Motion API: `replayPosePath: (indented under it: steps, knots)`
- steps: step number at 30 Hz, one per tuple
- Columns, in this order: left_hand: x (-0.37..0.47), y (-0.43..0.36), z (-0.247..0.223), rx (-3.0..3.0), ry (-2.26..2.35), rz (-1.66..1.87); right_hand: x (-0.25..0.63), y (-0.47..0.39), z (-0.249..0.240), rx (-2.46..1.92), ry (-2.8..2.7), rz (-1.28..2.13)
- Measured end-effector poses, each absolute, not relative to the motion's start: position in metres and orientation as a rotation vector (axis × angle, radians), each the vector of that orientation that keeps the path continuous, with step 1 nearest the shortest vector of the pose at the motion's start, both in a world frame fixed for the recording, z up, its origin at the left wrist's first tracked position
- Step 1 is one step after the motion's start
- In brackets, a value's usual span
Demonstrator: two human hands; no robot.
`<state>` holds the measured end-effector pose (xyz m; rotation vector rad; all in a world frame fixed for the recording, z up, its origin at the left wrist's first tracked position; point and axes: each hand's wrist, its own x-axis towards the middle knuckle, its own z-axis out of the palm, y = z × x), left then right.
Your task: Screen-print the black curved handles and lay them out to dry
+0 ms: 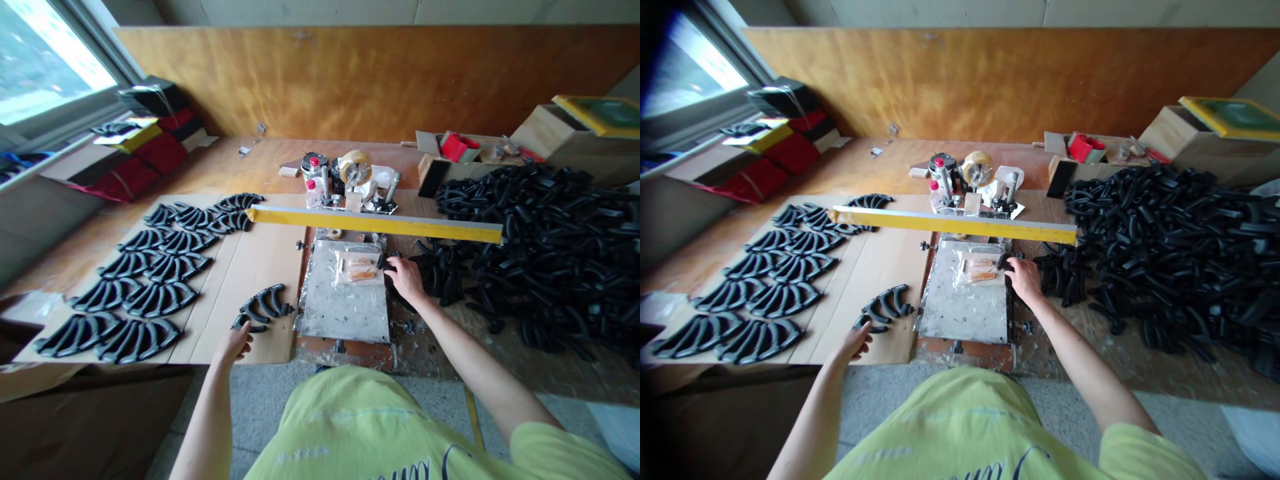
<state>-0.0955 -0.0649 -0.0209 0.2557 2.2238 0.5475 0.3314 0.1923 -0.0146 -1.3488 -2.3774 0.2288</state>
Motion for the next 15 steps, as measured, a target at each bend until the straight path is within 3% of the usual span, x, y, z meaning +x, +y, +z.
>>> replayPosePath:
  steps: [4,10,15]
  knots:
    - [-0.082,-0.008,0.034,0.571,2.112,0.893,0.277,0.185,0.003,-1.004,-2.537,0.318]
    - [-0.007,0.091,0.152,0.949,1.495,1.590,0.243,0.174,0.007,-1.022,-2.651,0.254]
    - [0.027,0.093,0.181,0.924,1.302,1.599,0.286,0.188,0.018,-1.123,-2.550,0.323]
